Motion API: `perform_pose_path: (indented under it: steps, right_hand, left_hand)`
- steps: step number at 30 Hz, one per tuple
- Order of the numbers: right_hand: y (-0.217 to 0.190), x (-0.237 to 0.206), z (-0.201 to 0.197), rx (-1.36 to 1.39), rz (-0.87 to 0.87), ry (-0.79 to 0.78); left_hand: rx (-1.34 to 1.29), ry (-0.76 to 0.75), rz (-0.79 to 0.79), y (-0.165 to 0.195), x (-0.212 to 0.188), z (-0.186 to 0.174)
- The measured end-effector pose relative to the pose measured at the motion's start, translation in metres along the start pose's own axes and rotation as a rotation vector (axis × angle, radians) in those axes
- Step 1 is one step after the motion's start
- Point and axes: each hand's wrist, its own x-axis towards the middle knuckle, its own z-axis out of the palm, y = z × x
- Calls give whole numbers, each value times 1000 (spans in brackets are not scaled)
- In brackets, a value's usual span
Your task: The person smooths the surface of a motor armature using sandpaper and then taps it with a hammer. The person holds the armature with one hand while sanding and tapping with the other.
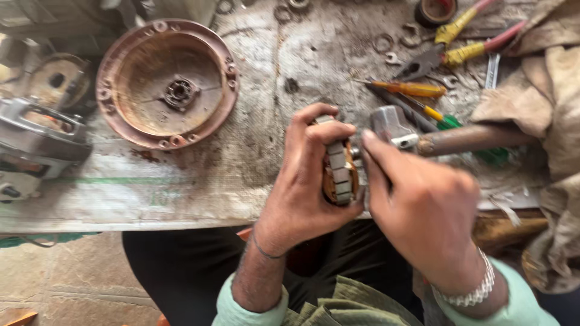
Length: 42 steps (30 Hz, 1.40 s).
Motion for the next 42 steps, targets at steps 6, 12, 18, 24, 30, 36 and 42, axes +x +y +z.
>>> perform_pose_path:
  steps: [6,12,18,24,30,36,42]
  right_hand:
    - [3,-7,1,-46,-4,-34]
    - [-5,3,-5,-32,-76,14]
    - [7,-21,-17,64,-61,-41]
    - [35,-35,-24,485,304,20]
    - [44,-22,-24,958,520,-98]
    - [45,-23,-21,1127,594,-95]
    - [41,-22,-22,1137,650,-9]
  left_hand:
    - [24,-12,10,0,-1,0]
    - [12,-11,23,0,0,-4]
    - [-24,-22,8,2,3,-7]
    - [-62,-39,-13,2,2,-7]
    - [34,53,51,-3,2,-5]
    - [-105,21,-161,1,0,-8]
    - [-29,25,-114,0,0,-4]
